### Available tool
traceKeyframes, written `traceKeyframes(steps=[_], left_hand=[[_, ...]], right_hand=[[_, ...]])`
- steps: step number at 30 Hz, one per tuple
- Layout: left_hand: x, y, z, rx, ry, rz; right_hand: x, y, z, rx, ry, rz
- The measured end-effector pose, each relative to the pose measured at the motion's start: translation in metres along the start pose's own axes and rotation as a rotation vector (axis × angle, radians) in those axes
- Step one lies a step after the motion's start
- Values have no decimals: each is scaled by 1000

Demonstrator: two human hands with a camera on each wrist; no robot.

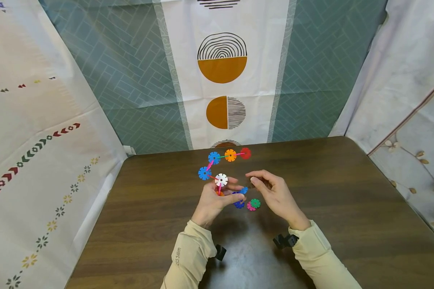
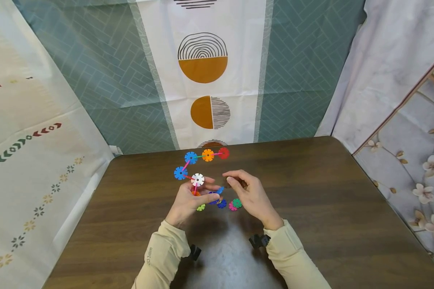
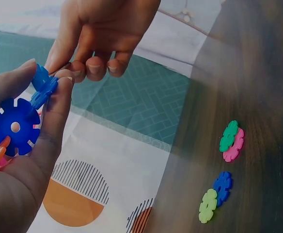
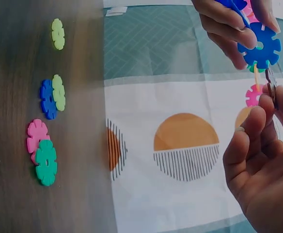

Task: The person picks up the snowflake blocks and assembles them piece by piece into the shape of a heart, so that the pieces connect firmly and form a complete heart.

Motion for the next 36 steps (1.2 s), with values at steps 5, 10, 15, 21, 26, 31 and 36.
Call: traceKeyframes(steps=[5,10,15,21,26,31,36], left_hand=[[0,2,-1,0,-2,-6],[0,3,-1,3,-2,-13],[0,3,-1,9,-5,-10],[1,2,0,29,6,11],[-1,14,-4,43,-4,16],[-5,30,-12,33,-5,18],[-4,26,-10,41,-1,18]], right_hand=[[-1,-8,-1,-2,-20,-19],[0,-27,-3,6,-19,-22],[-1,-3,-1,13,-22,2],[-1,-3,-1,28,-31,3],[-2,-3,-2,27,-30,8],[-4,-9,-2,16,-23,-9],[-5,-29,-5,42,-11,-42]])
Point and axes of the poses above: each hand's wrist, its own z-axis towards the middle knuckle, its own x-axis out of the back of the hand, y = z × x, the point moved 1 cm from there along z, towards the middle knuckle, and after that the axes turned 7 degrees about y, right-handed, at the moved point
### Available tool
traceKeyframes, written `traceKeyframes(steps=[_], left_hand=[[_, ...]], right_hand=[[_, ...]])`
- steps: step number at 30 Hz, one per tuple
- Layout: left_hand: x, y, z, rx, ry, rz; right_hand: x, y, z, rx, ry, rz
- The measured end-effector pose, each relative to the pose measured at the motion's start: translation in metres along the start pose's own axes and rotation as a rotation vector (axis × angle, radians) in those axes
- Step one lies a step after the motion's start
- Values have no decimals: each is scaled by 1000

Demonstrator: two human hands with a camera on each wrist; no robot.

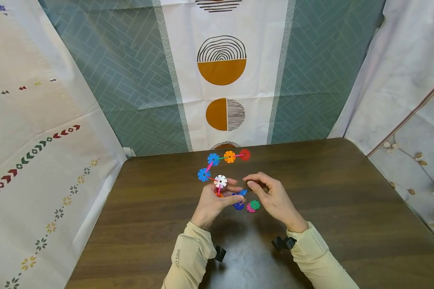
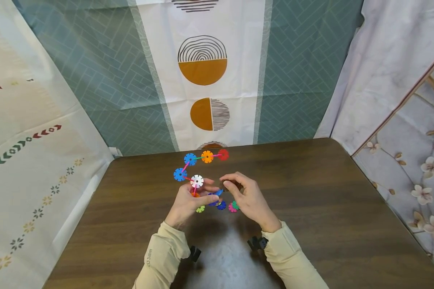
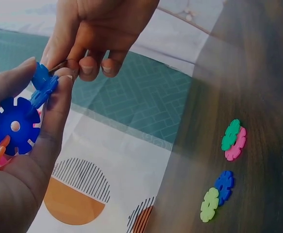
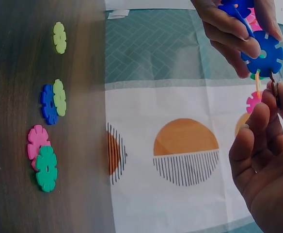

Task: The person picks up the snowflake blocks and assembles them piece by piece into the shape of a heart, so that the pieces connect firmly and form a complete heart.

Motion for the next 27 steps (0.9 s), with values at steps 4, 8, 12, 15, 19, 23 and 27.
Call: traceKeyframes(steps=[4,8,12,15,19,23,27], left_hand=[[3,-15,8,5,10,-13],[5,-23,11,-4,25,-34],[5,-26,10,-20,33,-72],[5,-26,10,-37,28,-97],[5,-26,9,-61,16,-110],[5,-25,10,-72,13,-107],[4,-24,10,-71,20,-100]], right_hand=[[0,-12,-1,16,19,3],[-1,-15,-1,42,47,7],[-2,-14,-1,51,46,8],[-1,-10,0,61,17,18],[-1,5,1,68,-22,43],[-2,18,1,57,-26,50],[-2,20,1,57,-14,31]])
Point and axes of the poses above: each hand's wrist, its own z-axis towards the middle knuckle, its own x-axis out of the back of the hand, y = z × x, the point moved 1 cm from there along z, towards the middle knuckle, and after that the axes turned 7 degrees about y, right-handed, at the moved point
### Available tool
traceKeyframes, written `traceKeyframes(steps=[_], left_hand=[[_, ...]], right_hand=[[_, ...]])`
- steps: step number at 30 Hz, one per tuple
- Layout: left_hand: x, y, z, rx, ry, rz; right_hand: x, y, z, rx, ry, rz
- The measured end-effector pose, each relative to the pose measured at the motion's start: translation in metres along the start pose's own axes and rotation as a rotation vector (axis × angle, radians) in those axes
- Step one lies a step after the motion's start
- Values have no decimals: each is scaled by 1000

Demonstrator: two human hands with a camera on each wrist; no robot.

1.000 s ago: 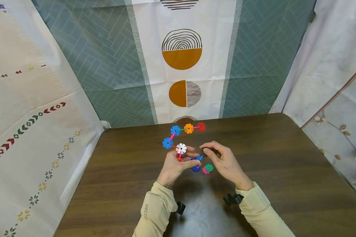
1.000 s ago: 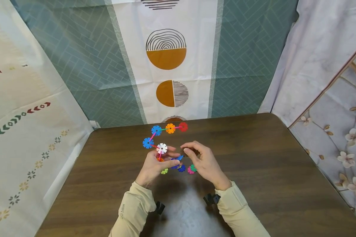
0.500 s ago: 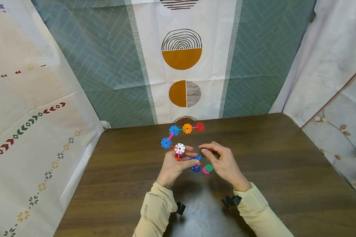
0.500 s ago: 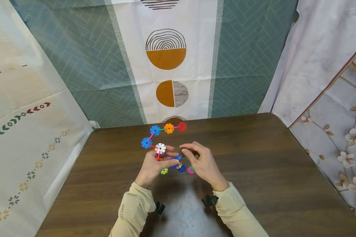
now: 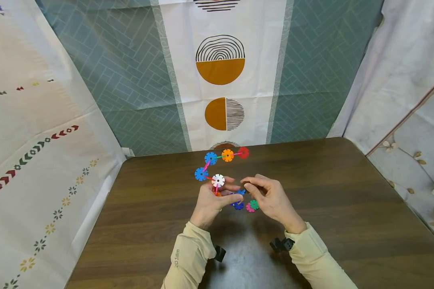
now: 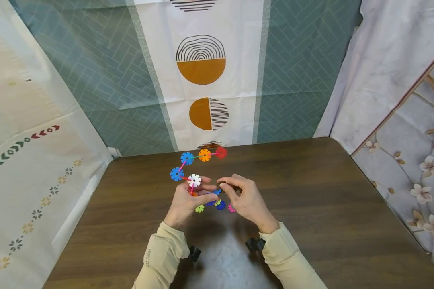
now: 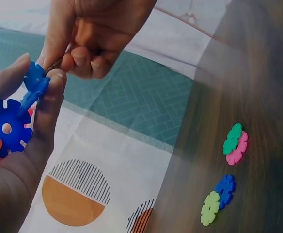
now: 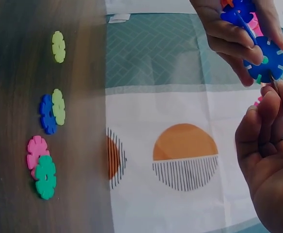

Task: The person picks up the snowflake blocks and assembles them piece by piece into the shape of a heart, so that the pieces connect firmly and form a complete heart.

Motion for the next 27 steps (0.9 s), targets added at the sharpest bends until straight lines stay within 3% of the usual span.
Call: traceKeyframes(steps=[7,14,17,20,24,27], left_hand=[[6,4,-1,-6,0,-8],[16,10,1,-2,39,58],[18,10,2,-3,42,-8],[18,7,2,-43,21,-108],[10,0,3,-95,-29,-226],[1,-3,5,-105,-61,-277]], right_hand=[[-2,-3,-4,-67,-13,65],[-6,-7,-7,-85,-21,131],[-7,-4,-8,-39,16,165],[-11,-4,-8,11,86,213],[-20,-5,-8,33,170,326],[-29,-6,-10,35,187,389]])
Point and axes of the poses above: each hand's wrist, its own z-axis towards the middle knuckle, its own x-axis out of the back of the hand, y = z × x, the point moved 1 cm from there along z, towards the middle knuckle, and after that the axes turned 7 degrees about y, right-handed, at the moved point
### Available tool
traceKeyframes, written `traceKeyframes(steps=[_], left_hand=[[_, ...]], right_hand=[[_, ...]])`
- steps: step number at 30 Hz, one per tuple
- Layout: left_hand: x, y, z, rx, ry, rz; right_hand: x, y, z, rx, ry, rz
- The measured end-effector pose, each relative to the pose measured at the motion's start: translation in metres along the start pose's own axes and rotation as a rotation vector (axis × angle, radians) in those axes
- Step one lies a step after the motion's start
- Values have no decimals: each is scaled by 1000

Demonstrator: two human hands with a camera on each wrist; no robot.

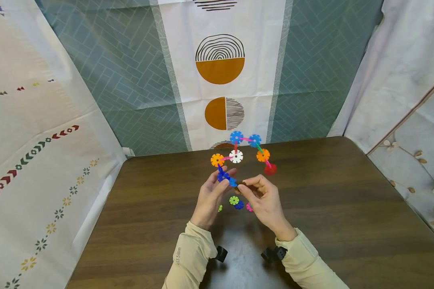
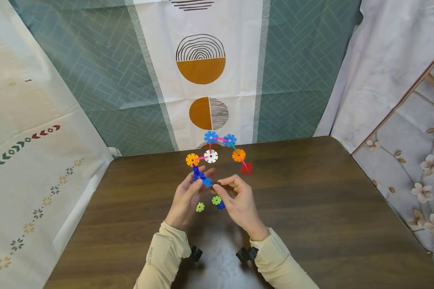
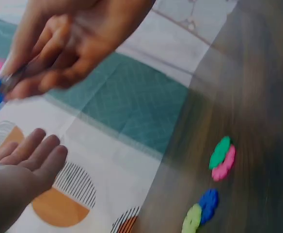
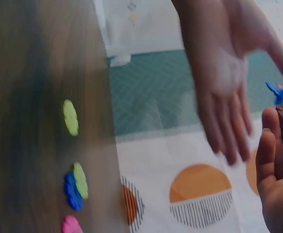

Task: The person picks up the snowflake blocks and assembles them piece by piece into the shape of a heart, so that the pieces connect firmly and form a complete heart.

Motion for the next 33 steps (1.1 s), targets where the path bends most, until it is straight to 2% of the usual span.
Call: traceKeyframes(steps=[4,8,11,14,16,19,23,25,27,29,33], left_hand=[[-8,-2,2,-20,-10,-73],[-12,1,3,-31,10,-176],[-11,4,4,-25,35,-229],[-7,8,4,-13,68,-254],[-4,10,4,-6,93,-264],[0,13,3,11,139,-279],[3,15,3,23,189,-293],[5,15,3,28,204,-296],[6,16,3,31,216,-299],[6,16,4,34,224,-301],[5,17,4,36,241,-305]], right_hand=[[-8,3,-5,-17,-2,-12],[-12,4,-8,-33,-11,-128],[-13,3,-10,-79,-58,-180],[-13,1,-11,-118,-104,-175],[-12,0,-12,-110,-110,-165],[-6,0,-11,-71,-69,-151],[6,1,-7,-48,38,-183],[14,3,-3,-78,64,-255],[22,7,0,-144,45,-375],[30,13,3,-236,-27,-520],[40,27,5,-400,-243,-831]])
Point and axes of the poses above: each hand's wrist, its own z-axis towards the middle knuckle, its own x-axis out of the back of the hand, y = z × x, the point moved 1 cm from there along z, towards the middle knuckle, and after that the axes turned 7 degrees about y, right-handed, at the moved point
